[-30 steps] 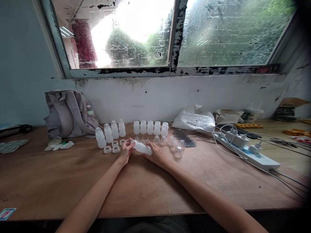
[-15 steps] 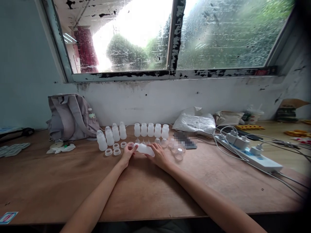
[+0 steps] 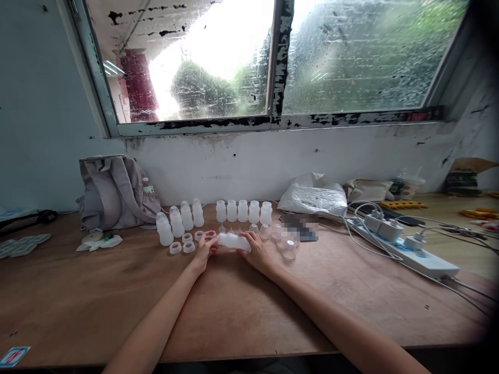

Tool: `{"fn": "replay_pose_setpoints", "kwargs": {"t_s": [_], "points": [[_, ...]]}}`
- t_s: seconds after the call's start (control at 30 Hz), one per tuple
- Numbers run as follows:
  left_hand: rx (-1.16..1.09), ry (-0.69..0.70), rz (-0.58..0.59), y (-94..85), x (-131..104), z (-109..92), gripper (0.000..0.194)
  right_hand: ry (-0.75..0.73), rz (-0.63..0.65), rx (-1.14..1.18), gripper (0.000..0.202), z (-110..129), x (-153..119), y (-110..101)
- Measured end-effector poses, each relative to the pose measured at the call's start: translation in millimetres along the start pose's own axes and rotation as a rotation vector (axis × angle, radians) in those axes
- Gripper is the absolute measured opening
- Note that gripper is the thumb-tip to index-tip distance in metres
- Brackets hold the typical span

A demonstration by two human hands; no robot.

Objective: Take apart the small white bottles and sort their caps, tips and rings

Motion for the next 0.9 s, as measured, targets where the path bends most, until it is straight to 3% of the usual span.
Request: {"fn": "replay_pose_setpoints", "kwargs": {"t_s": [0.27, 0.43, 0.6, 0.77, 0.9], "points": [[0.001, -0.023, -0.081, -4.5, 2.3, 0.6, 0.037, 0.025, 0.009, 0.003, 0.036, 1.5, 0.1, -1.9], [-0.020, 0.071, -0.031, -4.1, 1.8, -3.0, 0.035, 0.036, 0.015, -0.033, 0.037, 1.1, -0.2, -2.0], [0.017, -0.006, -0.098, -5.3, 3.1, 0.8, 0.032, 0.021, 0.010, -0.043, 0.036, 1.4, 0.2, -1.2], [-0.061, 0.089, -0.035, -1.1, 1.4, -4.6, 0.035, 0.006, 0.010, -0.044, 0.036, 2.3, 0.6, -0.9], [0.020, 0.044, -0.071, -3.0, 3.9, -0.3, 0.035, 0.002, 0.022, -0.046, 0.038, 2.7, 1.0, -0.3]]}}
Point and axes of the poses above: each hand's wrist, its own x-axis towards the middle knuckle, its own y-axis out of the palm, z = x × y, the point moved 4 cm from there along x, towards the middle knuckle, and after that the axes turned 10 degrees about -y, right-handed, at the moved point
